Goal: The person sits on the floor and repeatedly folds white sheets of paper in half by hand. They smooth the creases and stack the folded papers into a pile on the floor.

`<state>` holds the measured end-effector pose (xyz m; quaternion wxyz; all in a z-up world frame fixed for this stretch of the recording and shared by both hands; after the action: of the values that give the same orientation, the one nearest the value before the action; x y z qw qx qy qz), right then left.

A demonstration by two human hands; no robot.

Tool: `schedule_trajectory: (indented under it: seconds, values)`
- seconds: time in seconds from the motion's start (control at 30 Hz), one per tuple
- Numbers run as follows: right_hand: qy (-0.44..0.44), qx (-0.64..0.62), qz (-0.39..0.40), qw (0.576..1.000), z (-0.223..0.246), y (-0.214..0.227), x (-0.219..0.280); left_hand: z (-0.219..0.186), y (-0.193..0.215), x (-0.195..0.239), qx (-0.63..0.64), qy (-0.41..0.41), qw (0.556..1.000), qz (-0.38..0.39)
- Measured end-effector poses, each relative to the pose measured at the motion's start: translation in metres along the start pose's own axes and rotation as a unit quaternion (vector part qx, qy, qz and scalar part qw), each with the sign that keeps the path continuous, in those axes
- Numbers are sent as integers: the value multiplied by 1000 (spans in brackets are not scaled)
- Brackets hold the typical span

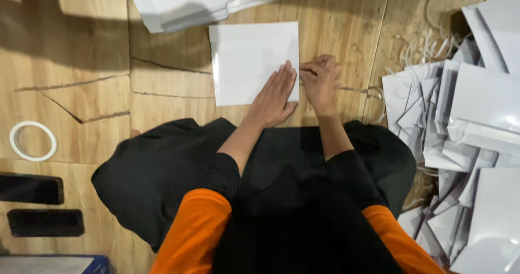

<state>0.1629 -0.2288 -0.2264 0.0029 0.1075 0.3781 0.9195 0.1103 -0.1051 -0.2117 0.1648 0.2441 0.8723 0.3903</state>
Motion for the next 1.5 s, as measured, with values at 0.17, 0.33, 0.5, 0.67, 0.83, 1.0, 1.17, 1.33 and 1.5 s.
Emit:
schedule_trajectory:
  seconds: [0.17, 0.33, 0.5, 0.67, 0.83, 1.0, 1.17, 1.33, 1.5]
  values:
    - [-193, 92, -35, 976, -39, -2, -29, -1, -12, 2, -77, 36, 985, 148]
    - [-231, 90, -106, 963, -9, 16, -50, -3, -11, 2, -107, 35, 974, 196]
    - [-181, 108, -153, 966, -3, 26, -65, -3, -13, 2, -100, 27, 982, 159]
    - [-110, 128, 13, 986, 42, 31, -26, 12, -13, -3, -8, 40, 998, 50]
    - [-143, 131, -9, 981, 36, 30, -36, 3, 3, -3, 5, 53, 998, 18]
    - [-156, 213, 90, 960, 33, 23, 7, 18, -6, -2, -9, 60, 998, -33]
    - [-141, 236, 122, 954, 16, 18, 74, 23, -8, -5, 10, 88, 996, -26]
    - [-95, 150, 63, 982, -25, -29, 78, 10, -8, 14, 98, 116, 986, -69]
    - [-219, 88, 37, 971, -95, -78, 79, 16, -30, 46, 257, 179, 944, -102]
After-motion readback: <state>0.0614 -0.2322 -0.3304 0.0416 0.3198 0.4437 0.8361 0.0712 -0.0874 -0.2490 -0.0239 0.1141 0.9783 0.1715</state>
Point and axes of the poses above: each hand's wrist, its own x-axis away from the middle knuckle, its own y-axis out of the back of the hand, z = x × y, the point moved 10 cm from there along -x, towards the middle knuckle, and after that the axes turned 4 degrees about x, right-handed, at the moved point
